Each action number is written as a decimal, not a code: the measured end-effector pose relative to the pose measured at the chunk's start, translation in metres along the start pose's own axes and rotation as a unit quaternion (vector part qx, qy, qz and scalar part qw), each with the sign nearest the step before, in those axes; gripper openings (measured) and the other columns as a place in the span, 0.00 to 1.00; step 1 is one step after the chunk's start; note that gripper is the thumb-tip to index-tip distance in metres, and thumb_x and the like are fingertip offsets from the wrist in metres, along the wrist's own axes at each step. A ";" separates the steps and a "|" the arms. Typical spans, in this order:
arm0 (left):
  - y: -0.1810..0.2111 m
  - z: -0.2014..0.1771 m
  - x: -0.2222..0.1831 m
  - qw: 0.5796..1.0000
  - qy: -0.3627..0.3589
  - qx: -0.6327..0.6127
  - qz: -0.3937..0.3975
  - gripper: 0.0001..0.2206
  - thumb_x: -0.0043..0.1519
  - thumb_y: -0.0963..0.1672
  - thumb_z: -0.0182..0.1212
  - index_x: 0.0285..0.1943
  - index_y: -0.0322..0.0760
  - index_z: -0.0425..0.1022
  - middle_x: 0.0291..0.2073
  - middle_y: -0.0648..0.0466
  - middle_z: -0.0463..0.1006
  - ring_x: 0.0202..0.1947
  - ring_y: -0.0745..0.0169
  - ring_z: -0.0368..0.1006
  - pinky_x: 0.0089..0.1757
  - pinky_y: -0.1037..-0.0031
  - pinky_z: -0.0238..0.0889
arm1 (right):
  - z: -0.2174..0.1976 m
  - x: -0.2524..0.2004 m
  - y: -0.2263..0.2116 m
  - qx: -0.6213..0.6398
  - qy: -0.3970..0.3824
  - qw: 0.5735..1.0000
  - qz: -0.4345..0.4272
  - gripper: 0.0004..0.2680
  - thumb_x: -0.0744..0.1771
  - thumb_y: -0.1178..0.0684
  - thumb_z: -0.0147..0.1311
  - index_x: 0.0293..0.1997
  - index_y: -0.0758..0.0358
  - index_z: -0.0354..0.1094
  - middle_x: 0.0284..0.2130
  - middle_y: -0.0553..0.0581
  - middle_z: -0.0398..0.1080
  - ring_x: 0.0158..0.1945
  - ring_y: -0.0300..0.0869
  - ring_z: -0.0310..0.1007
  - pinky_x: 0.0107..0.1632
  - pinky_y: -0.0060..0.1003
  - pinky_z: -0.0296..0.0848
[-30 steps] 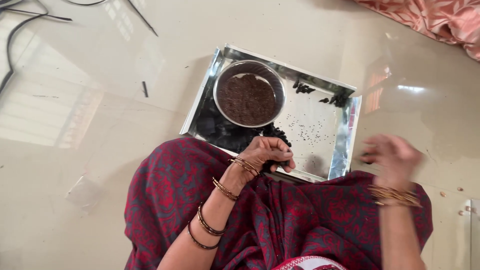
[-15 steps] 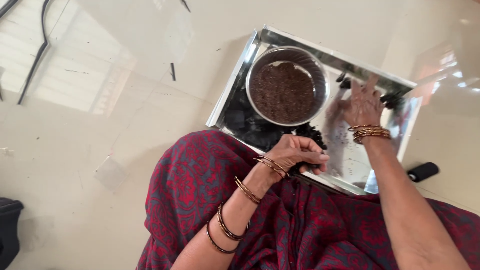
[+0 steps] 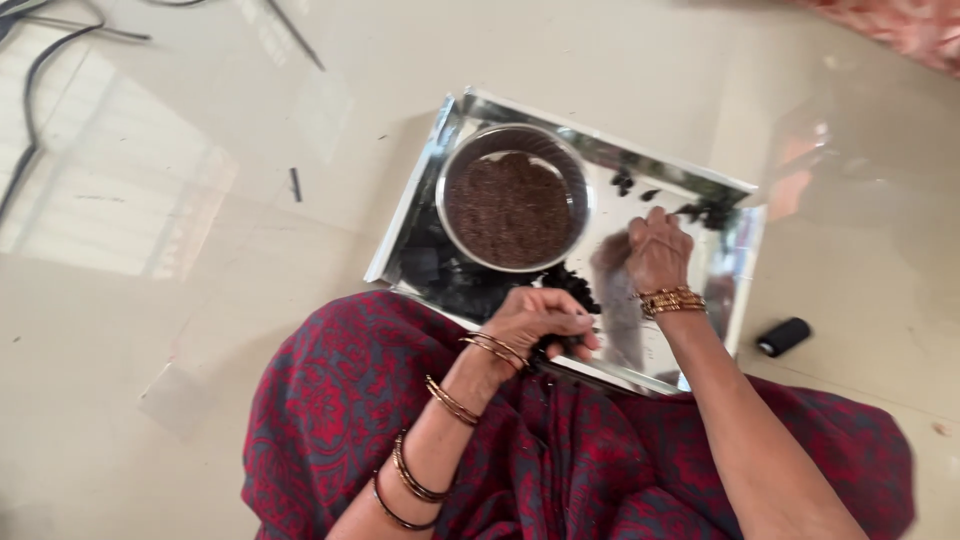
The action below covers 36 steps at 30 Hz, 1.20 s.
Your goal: The person sorts and cleans small dark seeds on a tray while sitting on the floor.
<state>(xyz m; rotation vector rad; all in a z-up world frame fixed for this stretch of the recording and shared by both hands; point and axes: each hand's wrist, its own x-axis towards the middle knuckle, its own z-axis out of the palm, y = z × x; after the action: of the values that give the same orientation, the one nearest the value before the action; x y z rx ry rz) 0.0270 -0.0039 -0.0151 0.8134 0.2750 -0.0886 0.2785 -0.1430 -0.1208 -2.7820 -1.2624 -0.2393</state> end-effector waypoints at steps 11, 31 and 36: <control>-0.013 0.000 -0.002 0.998 0.025 0.058 0.013 0.08 0.57 0.43 0.73 0.35 0.29 0.82 0.27 0.50 0.84 0.25 0.68 0.79 0.23 0.83 0.61 | -0.028 0.016 -0.005 0.097 -0.030 0.995 0.002 0.15 0.66 0.56 0.56 0.60 0.55 0.69 0.53 0.68 0.67 0.50 0.55 0.72 0.45 0.45 0.79; -0.002 -0.012 0.005 0.998 0.019 0.045 0.049 0.08 0.53 0.42 0.76 0.33 0.32 0.82 0.26 0.52 0.83 0.23 0.72 0.78 0.22 0.85 0.61 | -0.009 0.053 0.002 -0.019 0.004 0.998 -0.061 0.17 0.58 0.64 0.55 0.51 0.61 0.75 0.62 0.80 0.58 0.51 0.65 0.67 0.44 0.57 0.78; -0.007 -0.013 0.011 0.996 0.045 0.046 0.054 0.09 0.54 0.42 0.76 0.33 0.29 0.82 0.25 0.50 0.83 0.23 0.71 0.77 0.22 0.84 0.61 | 0.011 0.029 0.021 -0.093 -0.054 0.994 -0.009 0.07 0.62 0.65 0.54 0.38 0.64 0.76 0.47 0.64 0.70 0.51 0.53 0.71 0.51 0.49 0.77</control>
<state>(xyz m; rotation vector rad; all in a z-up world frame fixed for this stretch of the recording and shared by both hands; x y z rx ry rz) 0.0333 0.0005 -0.0314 0.9236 0.3139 0.0372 0.3142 -0.1342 -0.1264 -2.9789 -1.3553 -0.2197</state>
